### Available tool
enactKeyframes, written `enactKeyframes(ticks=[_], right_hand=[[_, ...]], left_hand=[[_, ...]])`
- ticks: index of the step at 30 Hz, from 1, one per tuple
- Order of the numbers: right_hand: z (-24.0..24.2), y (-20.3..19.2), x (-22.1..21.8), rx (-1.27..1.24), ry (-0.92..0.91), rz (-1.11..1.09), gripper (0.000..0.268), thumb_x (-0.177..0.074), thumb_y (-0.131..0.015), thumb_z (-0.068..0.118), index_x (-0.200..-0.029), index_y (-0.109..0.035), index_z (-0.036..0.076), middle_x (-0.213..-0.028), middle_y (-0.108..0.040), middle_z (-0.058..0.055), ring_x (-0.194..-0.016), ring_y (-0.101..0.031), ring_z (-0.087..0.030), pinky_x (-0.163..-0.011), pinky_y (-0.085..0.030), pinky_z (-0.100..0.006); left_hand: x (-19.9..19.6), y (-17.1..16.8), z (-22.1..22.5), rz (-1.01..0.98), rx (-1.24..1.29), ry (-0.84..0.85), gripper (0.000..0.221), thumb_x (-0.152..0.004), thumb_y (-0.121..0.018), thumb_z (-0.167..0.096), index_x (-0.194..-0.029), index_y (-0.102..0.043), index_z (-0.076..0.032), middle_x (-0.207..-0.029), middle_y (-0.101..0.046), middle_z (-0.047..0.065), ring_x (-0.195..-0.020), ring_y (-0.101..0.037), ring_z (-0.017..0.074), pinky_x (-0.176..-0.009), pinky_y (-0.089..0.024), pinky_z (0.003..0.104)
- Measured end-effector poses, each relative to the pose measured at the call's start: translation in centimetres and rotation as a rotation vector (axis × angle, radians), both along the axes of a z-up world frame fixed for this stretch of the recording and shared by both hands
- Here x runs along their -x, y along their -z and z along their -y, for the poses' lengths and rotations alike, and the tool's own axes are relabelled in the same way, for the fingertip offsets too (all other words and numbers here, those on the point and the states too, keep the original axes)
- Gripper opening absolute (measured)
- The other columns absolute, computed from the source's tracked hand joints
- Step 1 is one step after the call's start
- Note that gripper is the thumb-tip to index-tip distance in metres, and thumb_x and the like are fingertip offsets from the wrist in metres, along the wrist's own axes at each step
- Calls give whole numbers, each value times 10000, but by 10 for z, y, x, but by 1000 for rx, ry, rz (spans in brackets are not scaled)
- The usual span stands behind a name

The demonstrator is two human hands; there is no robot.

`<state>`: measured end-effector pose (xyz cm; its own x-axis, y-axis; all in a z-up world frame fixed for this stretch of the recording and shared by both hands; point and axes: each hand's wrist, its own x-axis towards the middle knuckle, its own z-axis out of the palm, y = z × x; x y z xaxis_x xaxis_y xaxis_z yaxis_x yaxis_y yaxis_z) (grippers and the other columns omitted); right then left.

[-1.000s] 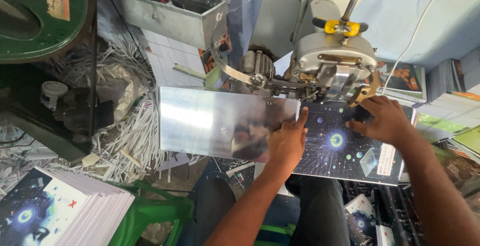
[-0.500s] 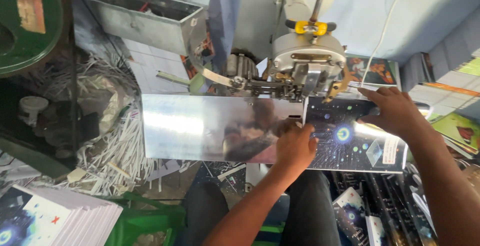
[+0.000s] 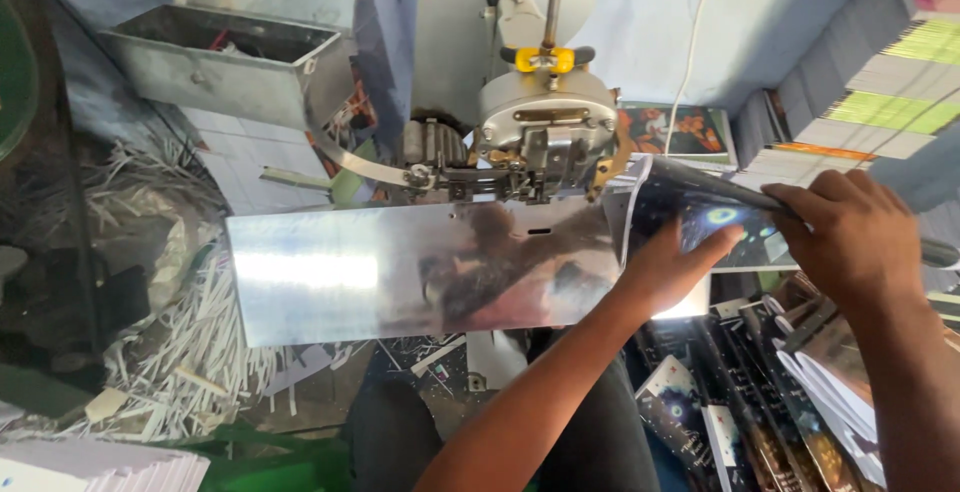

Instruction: The person repeatedly picks up printed book covers, places them into a binding machine, and removes the bound items. The person handles two different cover designs and stacks the finished books on the right side of the machine.

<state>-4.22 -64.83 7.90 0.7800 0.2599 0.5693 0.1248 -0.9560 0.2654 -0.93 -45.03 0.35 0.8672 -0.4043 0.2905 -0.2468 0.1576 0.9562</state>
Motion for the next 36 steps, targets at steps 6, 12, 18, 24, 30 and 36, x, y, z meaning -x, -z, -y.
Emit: enactKeyframes(ticks=[6, 12, 18, 24, 30, 36], right_hand=[[-8, -19, 45, 143, 72, 270, 205, -1038, -767, 200, -1231, -766, 270, -1080, -663, 82, -1018, -611, -156, -890, -455, -333], [-30, -7, 61, 96, 83, 297, 330, -1026, -728, 137, -1340, -758, 233, -1280, -690, 58, -1181, -597, -156, -1035, -437, -347], [-41, 49, 43, -92, -9, 137, 465, -982, -673, 112, -1444, -683, 162, -1418, -656, -51, -1250, -607, -226, -1065, -437, -419], [-34, 105, 28, -433, -313, -96, 603, -814, -686, 249, -1401, -631, 120, -1459, -579, -173, -1366, -515, -336, -1174, -335, -521], [-8, 139, 20, -498, -32, -111, 466, -1011, -640, 360, -1449, -615, 202, -1574, -534, -158, -1449, -493, -328, -1237, -315, -506], [11, 140, 19, -954, 420, -255, 879, -950, -757, 418, -1522, -329, -94, -1429, -449, -367, -1253, -503, -491, -1009, -419, -563]], left_hand=[[-2, -42, 41, -281, 200, -7, 677, -944, -627, -568, -1293, -588, 10, -1113, -648, 57, -1018, -637, 192, -823, -561, 393], [-5, -41, 57, -442, 693, 76, 383, -983, -681, -294, -1152, -641, 47, -1040, -680, 112, -910, -706, 202, -774, -648, 354], [-18, 8, 44, -599, 657, -32, 368, -944, -666, -270, -1151, -639, 33, -1014, -695, 132, -858, -715, 231, -719, -634, 379], [-32, 74, 26, -782, 528, -232, 428, -940, -701, -286, -1215, -618, 31, -1067, -647, 144, -880, -673, 243, -692, -602, 380], [-53, 101, 11, -715, 524, -299, 426, -934, -682, -283, -1236, -604, 7, -1073, -659, 109, -895, -688, 213, -694, -609, 364], [-60, 106, 4, -755, 422, -315, 407, -976, -640, -326, -1218, -599, -1, -1021, -638, 74, -865, -668, 190, -698, -593, 344]])
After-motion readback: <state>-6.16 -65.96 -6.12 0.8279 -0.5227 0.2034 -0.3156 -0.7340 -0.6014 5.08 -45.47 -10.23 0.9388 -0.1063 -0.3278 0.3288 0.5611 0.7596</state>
